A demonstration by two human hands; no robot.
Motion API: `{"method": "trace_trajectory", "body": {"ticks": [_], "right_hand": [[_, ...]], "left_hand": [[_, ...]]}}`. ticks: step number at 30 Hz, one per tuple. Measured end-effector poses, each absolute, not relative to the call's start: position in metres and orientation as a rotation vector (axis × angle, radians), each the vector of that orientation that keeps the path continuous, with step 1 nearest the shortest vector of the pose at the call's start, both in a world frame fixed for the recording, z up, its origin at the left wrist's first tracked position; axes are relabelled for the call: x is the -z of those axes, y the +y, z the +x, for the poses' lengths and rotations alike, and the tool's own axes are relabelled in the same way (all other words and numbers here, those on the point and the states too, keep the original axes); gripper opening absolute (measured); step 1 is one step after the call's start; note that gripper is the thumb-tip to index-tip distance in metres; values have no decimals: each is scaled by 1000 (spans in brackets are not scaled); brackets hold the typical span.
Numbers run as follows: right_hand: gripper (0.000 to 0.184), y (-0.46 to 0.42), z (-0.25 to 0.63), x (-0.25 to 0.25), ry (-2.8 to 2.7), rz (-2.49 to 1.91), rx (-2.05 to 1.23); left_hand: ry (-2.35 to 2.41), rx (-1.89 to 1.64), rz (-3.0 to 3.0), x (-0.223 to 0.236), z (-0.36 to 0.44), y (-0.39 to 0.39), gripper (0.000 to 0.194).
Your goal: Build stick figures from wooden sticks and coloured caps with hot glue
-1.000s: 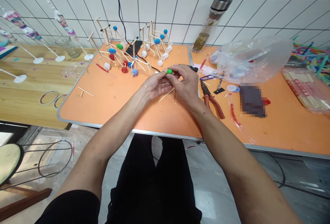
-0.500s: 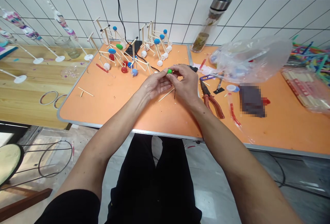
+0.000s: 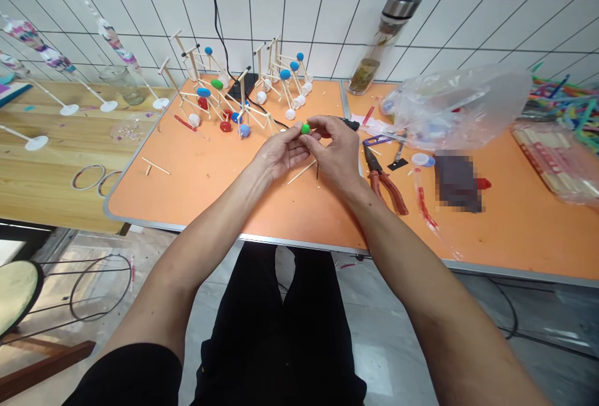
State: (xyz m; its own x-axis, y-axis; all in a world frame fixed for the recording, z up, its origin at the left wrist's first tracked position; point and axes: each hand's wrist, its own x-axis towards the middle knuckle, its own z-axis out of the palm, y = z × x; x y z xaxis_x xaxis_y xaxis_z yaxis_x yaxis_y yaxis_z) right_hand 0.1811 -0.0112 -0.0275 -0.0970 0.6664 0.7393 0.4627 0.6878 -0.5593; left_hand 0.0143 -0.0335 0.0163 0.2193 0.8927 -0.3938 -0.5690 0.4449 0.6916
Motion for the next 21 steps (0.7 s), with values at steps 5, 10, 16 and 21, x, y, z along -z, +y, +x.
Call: {"method": "trace_trajectory", "body": {"ticks": [5, 10, 16, 21], "right_hand": [[21, -13, 182, 26, -1749, -875, -194], [21, -13, 182, 26, -1737, -887, -182], [30, -11, 182, 26, -1728, -896, -209], [26, -12, 185, 24, -1768, -860, -194]], "left_hand": [[883, -1054, 493, -16, 15, -34, 46], [878, -1035, 541, -14, 15, -34, 49], [857, -1070, 528, -13, 15, -32, 48], [858, -1037, 576, -11, 14, -31, 42]]}}
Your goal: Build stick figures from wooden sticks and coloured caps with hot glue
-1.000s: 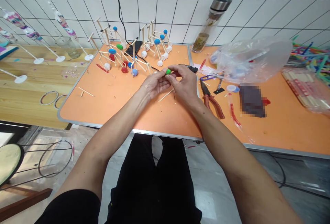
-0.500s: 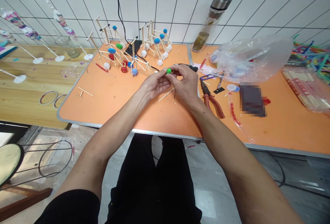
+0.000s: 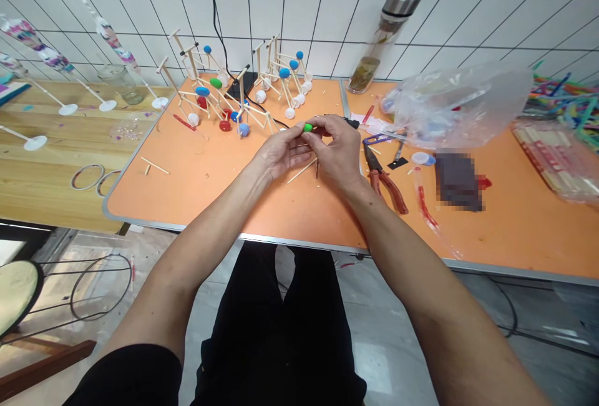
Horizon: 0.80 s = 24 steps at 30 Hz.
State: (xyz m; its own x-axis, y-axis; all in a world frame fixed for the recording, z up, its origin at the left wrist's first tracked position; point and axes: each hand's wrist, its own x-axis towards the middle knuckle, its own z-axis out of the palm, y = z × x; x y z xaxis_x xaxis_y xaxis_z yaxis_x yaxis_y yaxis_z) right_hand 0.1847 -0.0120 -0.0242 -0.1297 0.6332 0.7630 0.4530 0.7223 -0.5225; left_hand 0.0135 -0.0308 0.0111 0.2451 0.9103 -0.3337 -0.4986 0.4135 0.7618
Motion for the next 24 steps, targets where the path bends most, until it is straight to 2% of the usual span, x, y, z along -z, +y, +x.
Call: {"method": "trace_trajectory", "body": {"ticks": [8, 13, 20, 24], "right_hand": [[40, -11, 183, 26, -1750, -877, -224], [37, -13, 184, 22, -1760, -874, -247], [32, -13, 182, 24, -1719, -886, -282], [29, -15, 183, 21, -1721, -883, -290]], "left_hand": [[834, -1108, 581, -3, 13, -27, 26], [835, -1100, 542, 0, 15, -26, 30], [801, -1145, 516, -6, 16, -29, 8], [827, -1137, 473, -6, 17, -29, 23]]}}
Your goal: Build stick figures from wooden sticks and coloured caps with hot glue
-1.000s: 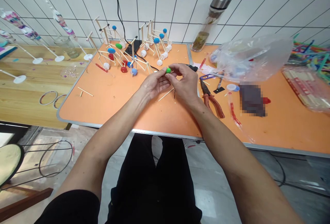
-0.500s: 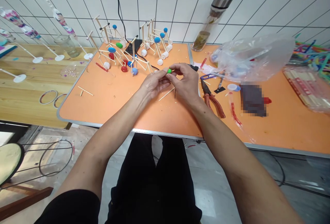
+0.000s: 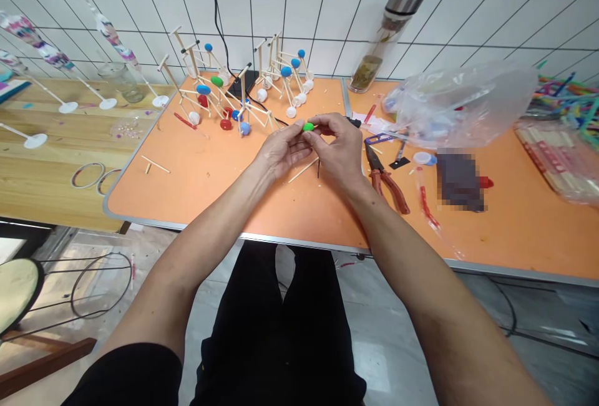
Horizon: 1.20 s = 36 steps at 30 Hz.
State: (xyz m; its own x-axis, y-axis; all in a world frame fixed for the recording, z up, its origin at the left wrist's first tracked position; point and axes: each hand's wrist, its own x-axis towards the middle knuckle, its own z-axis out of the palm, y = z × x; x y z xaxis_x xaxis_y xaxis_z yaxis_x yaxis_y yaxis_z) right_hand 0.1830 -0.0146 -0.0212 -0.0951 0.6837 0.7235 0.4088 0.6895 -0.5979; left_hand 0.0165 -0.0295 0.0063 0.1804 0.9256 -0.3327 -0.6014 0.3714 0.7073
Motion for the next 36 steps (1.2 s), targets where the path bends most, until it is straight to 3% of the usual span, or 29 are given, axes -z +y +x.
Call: {"method": "trace_trajectory", "body": {"ticks": [3, 9, 17, 25, 32, 36], "right_hand": [[31, -16, 183, 19, -1732, -864, -293], [45, -14, 181, 21, -1733, -877, -298], [39, -17, 182, 19, -1734, -897, -287], [43, -16, 179, 22, -1712, -913, -316], [37, -14, 182, 23, -1708, -896, -319], [31, -14, 180, 24, -1704, -889, -333]], "left_hand": [[858, -1121, 483, -5, 16, -28, 30], [826, -1195, 522, -8, 16, -30, 8], [885, -1119, 525, -5, 15, -27, 31], [885, -1167, 544, -5, 15, -28, 18], [894, -1094, 523, 0, 14, -25, 41], [894, -1101, 539, -1, 16, -25, 39]]}}
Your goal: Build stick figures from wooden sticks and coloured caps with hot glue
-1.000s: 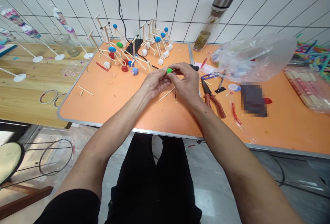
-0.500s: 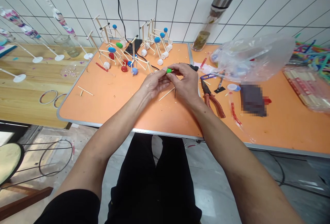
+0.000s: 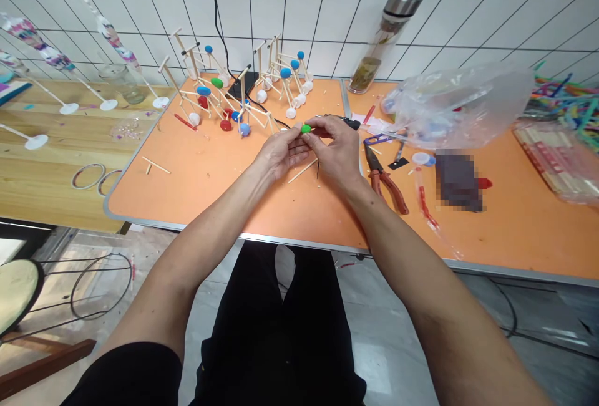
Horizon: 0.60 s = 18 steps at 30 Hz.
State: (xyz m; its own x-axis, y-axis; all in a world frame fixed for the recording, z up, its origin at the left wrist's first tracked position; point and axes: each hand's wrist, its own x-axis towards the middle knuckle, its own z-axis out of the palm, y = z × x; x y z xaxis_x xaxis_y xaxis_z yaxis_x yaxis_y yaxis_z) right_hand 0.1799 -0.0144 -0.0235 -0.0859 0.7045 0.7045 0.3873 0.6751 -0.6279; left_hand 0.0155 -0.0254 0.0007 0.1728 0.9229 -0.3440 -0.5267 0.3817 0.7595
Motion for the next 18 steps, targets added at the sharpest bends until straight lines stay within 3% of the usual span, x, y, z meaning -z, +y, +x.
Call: {"method": "trace_trajectory", "body": {"ticks": [4, 10, 13, 18], "right_hand": [[27, -15, 180, 23, -1721, -890, -348], [23, -17, 180, 22, -1696, -862, -347], [26, -16, 180, 22, -1676, -883, -354], [40, -13, 179, 24, -1693, -889, -359]], "left_hand": [[904, -1167, 540, -3, 16, -26, 36], [912, -1150, 516, -2, 17, -25, 48], [902, -1141, 546, -2, 18, -27, 50], [921, -1164, 602, -5, 17, -29, 35]]}}
